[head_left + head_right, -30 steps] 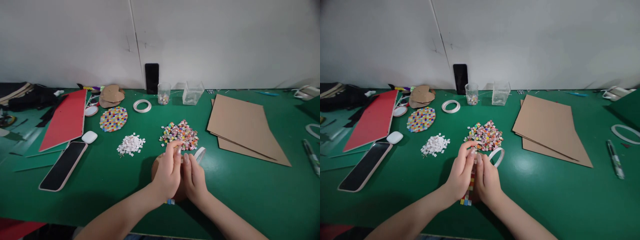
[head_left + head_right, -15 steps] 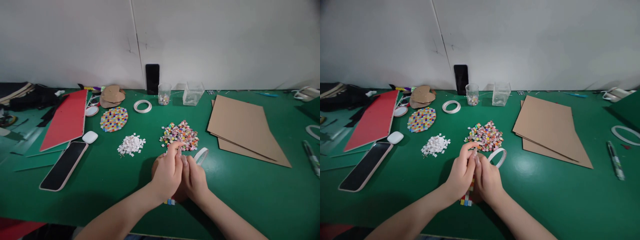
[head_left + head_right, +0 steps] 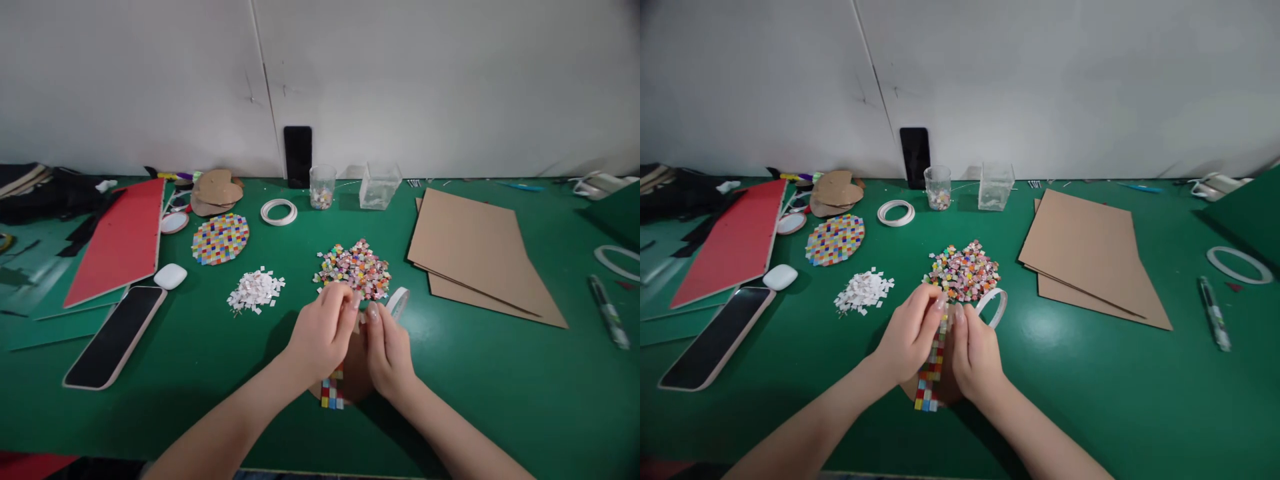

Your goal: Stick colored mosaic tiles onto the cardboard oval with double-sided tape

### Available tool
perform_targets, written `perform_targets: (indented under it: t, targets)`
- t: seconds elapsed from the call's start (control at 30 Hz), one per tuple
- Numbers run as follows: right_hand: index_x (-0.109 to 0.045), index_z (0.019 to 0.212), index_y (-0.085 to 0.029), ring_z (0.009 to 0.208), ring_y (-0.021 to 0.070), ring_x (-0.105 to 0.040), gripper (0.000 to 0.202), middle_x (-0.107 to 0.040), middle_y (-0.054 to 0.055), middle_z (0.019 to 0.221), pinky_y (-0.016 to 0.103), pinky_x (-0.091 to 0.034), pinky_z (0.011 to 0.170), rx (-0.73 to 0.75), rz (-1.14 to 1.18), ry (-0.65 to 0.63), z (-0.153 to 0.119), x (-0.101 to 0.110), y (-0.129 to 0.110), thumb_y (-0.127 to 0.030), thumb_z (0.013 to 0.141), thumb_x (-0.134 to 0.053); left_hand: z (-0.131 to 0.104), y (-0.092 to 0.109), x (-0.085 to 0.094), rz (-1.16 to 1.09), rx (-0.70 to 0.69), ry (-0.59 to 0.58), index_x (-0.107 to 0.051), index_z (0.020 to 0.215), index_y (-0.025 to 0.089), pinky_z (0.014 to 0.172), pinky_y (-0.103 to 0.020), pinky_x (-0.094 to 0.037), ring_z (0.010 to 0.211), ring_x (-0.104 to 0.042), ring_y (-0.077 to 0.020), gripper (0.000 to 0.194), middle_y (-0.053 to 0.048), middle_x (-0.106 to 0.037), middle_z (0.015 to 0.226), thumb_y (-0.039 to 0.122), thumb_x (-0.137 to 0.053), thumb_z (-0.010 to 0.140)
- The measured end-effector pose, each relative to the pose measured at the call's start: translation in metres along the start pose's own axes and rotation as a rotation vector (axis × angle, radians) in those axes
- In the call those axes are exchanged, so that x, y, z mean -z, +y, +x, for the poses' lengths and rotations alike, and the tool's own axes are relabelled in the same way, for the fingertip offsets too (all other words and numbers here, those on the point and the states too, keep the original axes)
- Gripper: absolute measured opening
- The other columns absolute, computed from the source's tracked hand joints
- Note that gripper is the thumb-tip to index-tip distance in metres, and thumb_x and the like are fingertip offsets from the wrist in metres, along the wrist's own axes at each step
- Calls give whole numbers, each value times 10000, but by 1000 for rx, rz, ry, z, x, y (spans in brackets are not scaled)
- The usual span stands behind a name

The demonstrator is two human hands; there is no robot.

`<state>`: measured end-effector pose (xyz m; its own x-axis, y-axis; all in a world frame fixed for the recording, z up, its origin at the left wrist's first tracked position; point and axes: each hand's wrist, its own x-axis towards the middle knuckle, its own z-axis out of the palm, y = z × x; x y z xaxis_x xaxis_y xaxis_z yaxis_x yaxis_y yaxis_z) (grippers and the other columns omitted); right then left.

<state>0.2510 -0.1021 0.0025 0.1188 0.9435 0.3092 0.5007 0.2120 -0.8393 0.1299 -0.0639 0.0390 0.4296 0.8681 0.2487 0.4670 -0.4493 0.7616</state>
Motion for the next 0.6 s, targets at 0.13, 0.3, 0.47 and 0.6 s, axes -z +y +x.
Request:
perform_targets:
  t: [0.13, 0.3, 0.47, 0.6]
  targets:
    - [-342, 672, -221, 405, 96, -379, 273, -400, -57, 513, 210, -293, 406, 2, -17, -2, 3, 3, 0, -245, 940, -295, 2, -3, 0, 111, -80, -150, -422, 876, 196, 591, -260, -415, 689, -510, -139, 165, -26, -504, 851, 208, -263, 921]
    - [-359, 692, -222, 417, 107, -395, 246, -420, -46, 531, 214, -302, 415, 58, -123, -18, 5, 5, 2, -244, 929, -295, 2, -4, -3, 234, -135, -205, -397, 861, 196, 543, -267, -411, 655, -496, -151, 156, -27, -485, 824, 190, -248, 905]
    - [-351, 677, -226, 415, 113, -394, 253, -423, -41, 525, 217, -303, 413, 76, -174, -23, 6, 5, 2, -233, 924, -296, 2, -6, -3, 325, -187, -174, -381, 804, 199, 515, -274, -409, 614, -456, -155, 163, -22, -459, 769, 180, -242, 888]
    - [-349, 674, -225, 428, 114, -412, 259, -435, -37, 533, 216, -314, 423, 57, -158, -48, 6, 6, 1, -233, 927, -293, 2, -5, -3, 359, -182, -154, -374, 787, 200, 488, -266, -396, 588, -439, -151, 161, -17, -445, 744, 185, -245, 883]
